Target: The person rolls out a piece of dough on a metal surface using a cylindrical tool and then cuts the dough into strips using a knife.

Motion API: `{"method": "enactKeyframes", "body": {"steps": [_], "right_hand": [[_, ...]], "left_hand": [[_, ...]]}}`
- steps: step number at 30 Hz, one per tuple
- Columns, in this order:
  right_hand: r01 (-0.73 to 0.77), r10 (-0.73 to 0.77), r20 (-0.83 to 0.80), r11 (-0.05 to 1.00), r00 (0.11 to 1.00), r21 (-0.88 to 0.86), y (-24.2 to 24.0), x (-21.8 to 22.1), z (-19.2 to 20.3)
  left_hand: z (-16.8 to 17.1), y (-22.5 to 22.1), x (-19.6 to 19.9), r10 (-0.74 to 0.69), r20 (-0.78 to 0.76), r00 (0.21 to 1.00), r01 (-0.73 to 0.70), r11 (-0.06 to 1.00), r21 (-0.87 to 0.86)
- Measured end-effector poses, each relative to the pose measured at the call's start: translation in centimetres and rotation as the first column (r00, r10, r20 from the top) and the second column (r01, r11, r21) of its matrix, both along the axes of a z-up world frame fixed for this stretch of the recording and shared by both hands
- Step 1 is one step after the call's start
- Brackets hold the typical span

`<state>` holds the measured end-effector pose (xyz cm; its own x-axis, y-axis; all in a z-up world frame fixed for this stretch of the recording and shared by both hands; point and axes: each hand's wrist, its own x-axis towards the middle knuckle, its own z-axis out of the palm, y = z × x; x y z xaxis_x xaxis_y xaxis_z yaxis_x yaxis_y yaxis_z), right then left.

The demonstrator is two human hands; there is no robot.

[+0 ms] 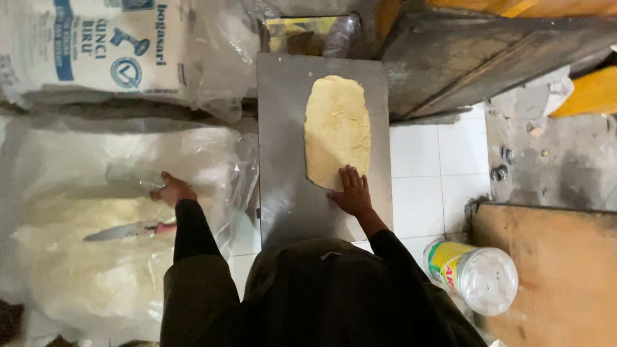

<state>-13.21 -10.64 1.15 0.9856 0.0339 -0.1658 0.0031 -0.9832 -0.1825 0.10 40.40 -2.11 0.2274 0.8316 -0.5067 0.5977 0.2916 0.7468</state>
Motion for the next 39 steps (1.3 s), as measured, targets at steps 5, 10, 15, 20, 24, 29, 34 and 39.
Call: {"method": "enactKeyframes", "body": {"steps": [5,10,15,20,24,29,34,39], "right_hand": [[0.066,-0.066,-0.076,0.998,0.995,-0.002,0.6,0.3,0.5],[0.072,-0.072,-0.087,0.997,0.994,-0.002,0.7,0.0,0.0],[0.078,-0.08,-0.137,0.997,0.987,-0.023,0.7,0.3,-0.2],[0.095,-0.092,-0.112,0.995,0.989,0.027,0.7,0.9,1.2],[0.168,-0.166,-0.029,0.959,0.986,0.23,-1.1,2.9,1.7],[0.268,-0.367,0.163,0.86,0.916,0.435,-6.0,8.5,-0.9],[0.454,-0.614,0.164,0.714,0.772,0.533,-8.4,16.4,-3.0],[0.597,-0.702,0.085,0.657,0.707,0.46,-7.8,19.8,-4.3]], "left_hand": [[-2.7,0.1,1.9,-0.19,-0.38,0.905,0.305,0.914,0.269],[-3.7,0.2,5.2,-0.489,-0.852,-0.186,0.583,0.643,-0.497],[-2.7,0.0,3.8,-0.326,-0.799,0.504,0.529,0.849,-0.013],[-1.2,-0.6,3.7,-0.115,-0.543,0.832,0.339,0.88,0.334],[-1.0,-4.7,3.0,-0.201,-0.183,0.962,0.272,0.717,0.642],[-1.6,-13.6,2.6,-0.742,0.19,0.643,0.418,0.549,0.724],[-1.8,-25.2,3.9,-0.916,0.273,0.292,0.728,0.399,0.557],[-2.4,-34.3,9.2,-0.981,0.156,0.118,0.715,0.192,0.673]]}}
